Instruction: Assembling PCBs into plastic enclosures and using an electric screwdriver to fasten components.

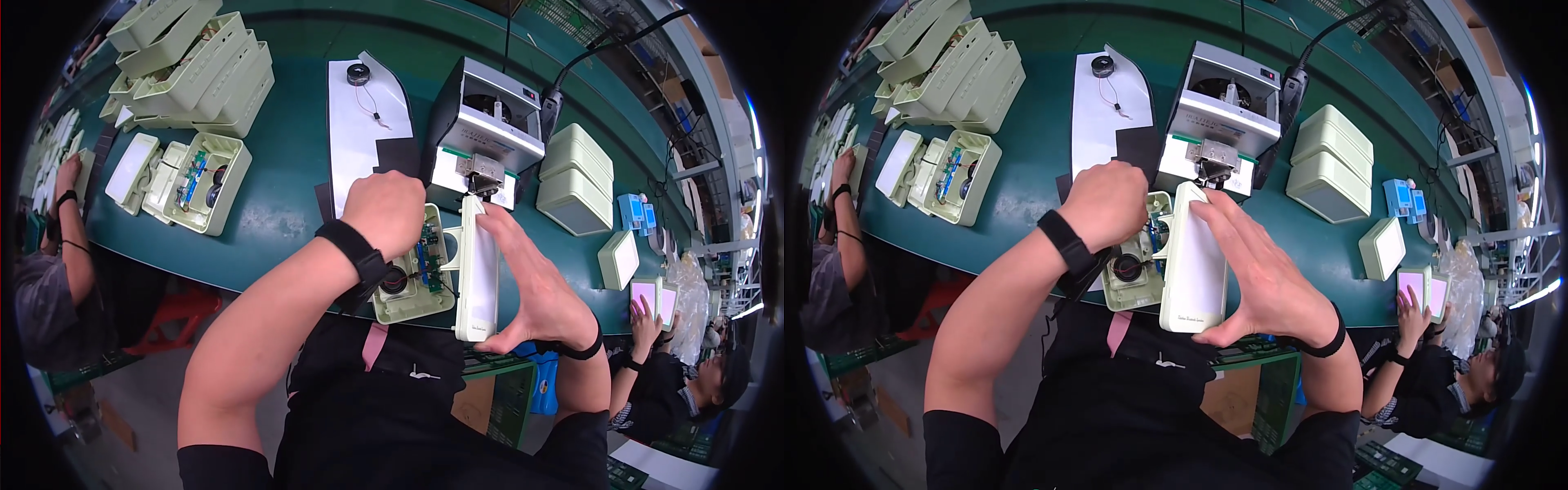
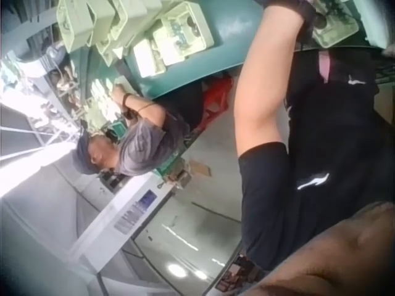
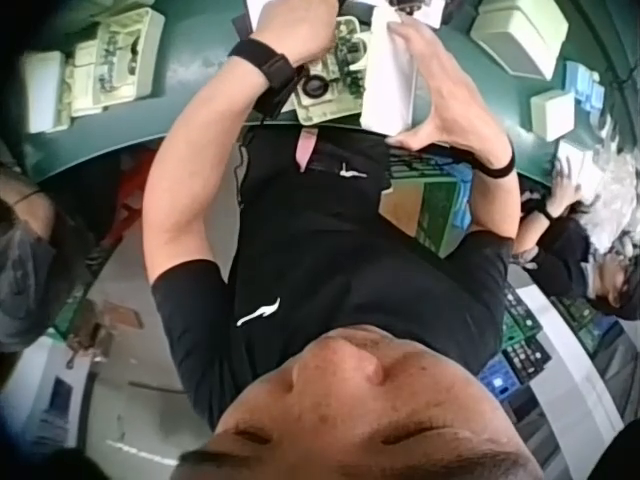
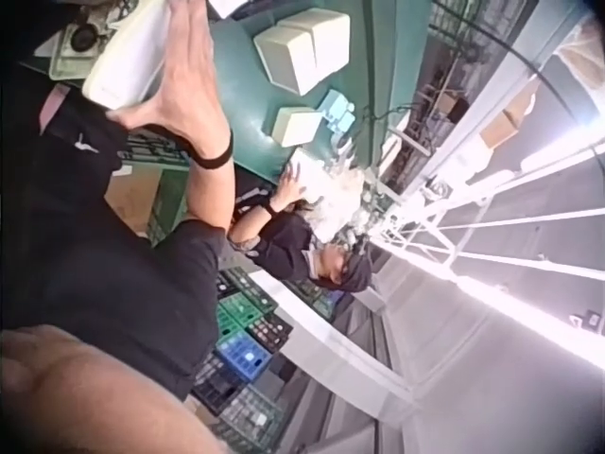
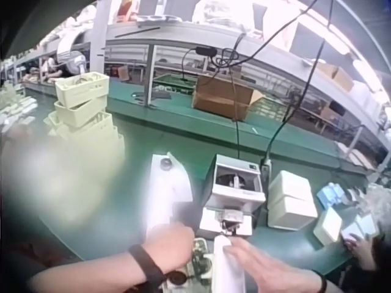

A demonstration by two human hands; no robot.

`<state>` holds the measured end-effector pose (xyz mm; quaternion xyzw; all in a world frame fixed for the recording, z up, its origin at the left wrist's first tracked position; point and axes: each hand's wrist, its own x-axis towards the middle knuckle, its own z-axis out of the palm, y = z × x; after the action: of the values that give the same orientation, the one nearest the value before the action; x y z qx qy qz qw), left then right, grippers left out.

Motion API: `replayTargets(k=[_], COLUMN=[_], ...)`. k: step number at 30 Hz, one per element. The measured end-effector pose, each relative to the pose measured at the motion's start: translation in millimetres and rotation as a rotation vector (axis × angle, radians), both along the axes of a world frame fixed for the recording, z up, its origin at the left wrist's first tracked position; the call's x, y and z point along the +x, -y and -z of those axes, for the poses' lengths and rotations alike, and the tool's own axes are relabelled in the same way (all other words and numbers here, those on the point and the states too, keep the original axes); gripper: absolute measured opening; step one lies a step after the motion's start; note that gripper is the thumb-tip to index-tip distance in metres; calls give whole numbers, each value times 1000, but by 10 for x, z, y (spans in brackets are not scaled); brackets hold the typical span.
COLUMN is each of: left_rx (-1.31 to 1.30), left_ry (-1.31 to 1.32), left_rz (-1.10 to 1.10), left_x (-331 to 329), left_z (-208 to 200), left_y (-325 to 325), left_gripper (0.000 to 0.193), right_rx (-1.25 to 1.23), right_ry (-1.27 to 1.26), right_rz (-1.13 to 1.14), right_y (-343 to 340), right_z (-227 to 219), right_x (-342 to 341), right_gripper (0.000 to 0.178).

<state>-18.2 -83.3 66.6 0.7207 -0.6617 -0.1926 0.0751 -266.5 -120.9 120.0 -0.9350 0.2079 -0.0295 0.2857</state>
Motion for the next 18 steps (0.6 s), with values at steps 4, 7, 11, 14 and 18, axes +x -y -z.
replayTargets(k=[4,7,11,14,18], left_rx=[-59,-142,-270,-387,-349], left_ry=[48,54,-11,-124,-329], left_rz=[12,22,34,22,-141], left_x=[-75,-80,65,161,159], left_z=[67,172,186,163,304], left_y=[-40,-74,-249,-478,-575], left_gripper=[11,11,9,13,12], right_rx=[17,20,25,38,20], right_ry=[21,31,42,50,19], right_rz=[3,4,17,48,37], right_y=[-16,-19,9,-40,13], right_z=[1,-3,-4,-11,5], right_x=[8,2,-32,-50,37], right_gripper=[136,135,138,143,145])
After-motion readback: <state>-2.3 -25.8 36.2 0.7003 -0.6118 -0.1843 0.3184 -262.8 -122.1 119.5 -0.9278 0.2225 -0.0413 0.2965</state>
